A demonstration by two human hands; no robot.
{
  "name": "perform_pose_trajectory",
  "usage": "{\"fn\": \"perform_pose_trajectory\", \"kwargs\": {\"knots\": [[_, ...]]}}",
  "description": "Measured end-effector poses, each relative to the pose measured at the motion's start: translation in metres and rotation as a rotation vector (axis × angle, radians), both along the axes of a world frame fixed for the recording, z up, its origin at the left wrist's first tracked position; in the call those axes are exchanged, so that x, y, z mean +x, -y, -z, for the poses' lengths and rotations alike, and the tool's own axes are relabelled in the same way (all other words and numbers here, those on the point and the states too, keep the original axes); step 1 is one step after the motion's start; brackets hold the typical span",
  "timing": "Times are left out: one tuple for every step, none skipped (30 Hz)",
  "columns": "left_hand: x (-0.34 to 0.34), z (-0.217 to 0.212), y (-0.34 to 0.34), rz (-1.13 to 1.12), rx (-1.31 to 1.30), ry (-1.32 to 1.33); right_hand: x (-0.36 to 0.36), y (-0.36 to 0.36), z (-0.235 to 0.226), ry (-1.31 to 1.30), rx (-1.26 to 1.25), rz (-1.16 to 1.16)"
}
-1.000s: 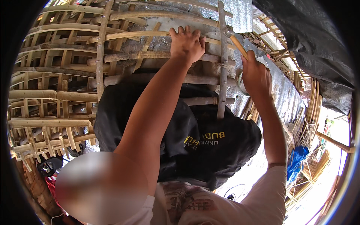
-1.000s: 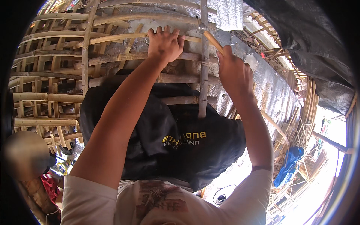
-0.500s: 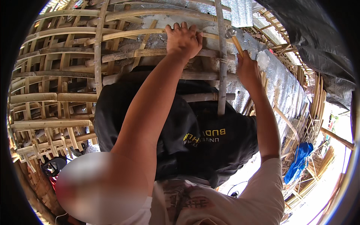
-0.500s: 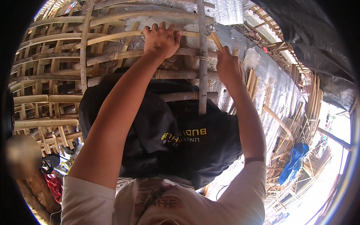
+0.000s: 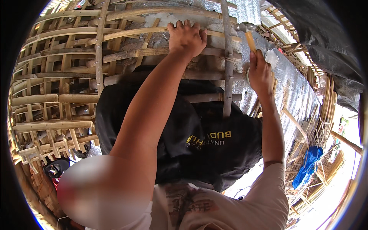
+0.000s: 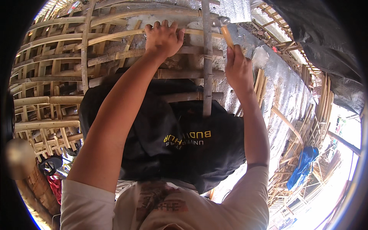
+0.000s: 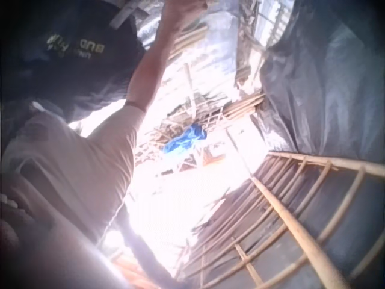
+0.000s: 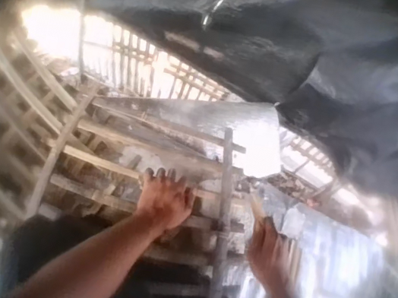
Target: The person constructs a bamboo lattice structure by positioning thin bamboo strips onto a frame and hammering them into place.
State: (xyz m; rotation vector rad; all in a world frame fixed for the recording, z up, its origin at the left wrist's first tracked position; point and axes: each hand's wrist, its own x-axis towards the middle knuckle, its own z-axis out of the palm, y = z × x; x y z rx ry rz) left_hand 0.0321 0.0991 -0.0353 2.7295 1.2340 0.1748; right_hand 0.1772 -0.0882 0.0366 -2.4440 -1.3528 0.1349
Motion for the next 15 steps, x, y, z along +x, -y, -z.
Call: {"fn": "perform_pose_trajectory", "kwargs": {"knots": [[0.001,-0.002,0.000,0.005,-0.010,-0.005,-0.006,-0.001,-0.009,0.027,0.094,-0.011],[-0.001,0.000,0.001,0.007,-0.013,-0.010,-0.010,-0.001,-0.013,0.055,0.189,-0.022],[-0.002,0.001,0.000,0.007,0.002,-0.005,-0.010,-0.001,-0.010,0.101,0.162,0.011],[0.000,0.002,-0.001,0.008,0.017,0.008,-0.003,0.001,-0.002,0.108,0.164,0.015],[0.002,0.002,0.000,0.013,0.019,0.015,0.007,0.004,0.014,0.078,0.007,0.036],[0.001,0.005,0.000,0.008,0.012,0.017,0.019,0.006,0.030,0.041,-0.147,0.054],[0.001,0.005,0.000,0.004,0.003,0.019,0.025,0.004,0.033,0.023,-0.052,0.034],[0.003,0.005,0.000,0.007,0.006,0.020,0.032,0.009,0.032,0.023,-0.048,0.036],[0.002,0.004,-0.001,0.007,0.015,0.002,0.028,0.005,0.017,-0.053,0.013,0.057],[0.001,0.002,0.002,0.013,0.012,-0.015,0.025,0.006,0.000,-0.128,0.062,0.084],[0.000,0.000,0.002,0.012,0.007,-0.023,0.026,0.004,-0.009,-0.125,0.095,0.126],[0.002,-0.003,-0.001,0.013,0.010,-0.028,0.024,0.004,-0.007,-0.126,0.093,0.129],[0.003,-0.005,-0.002,0.013,0.014,-0.033,0.021,0.003,-0.002,-0.154,0.124,0.149],[0.001,-0.002,-0.001,0.016,0.014,-0.034,0.020,0.003,0.004,-0.180,0.155,0.168],[-0.002,0.002,-0.002,0.012,0.032,-0.001,0.025,0.004,0.022,-0.049,0.063,0.081]]}}
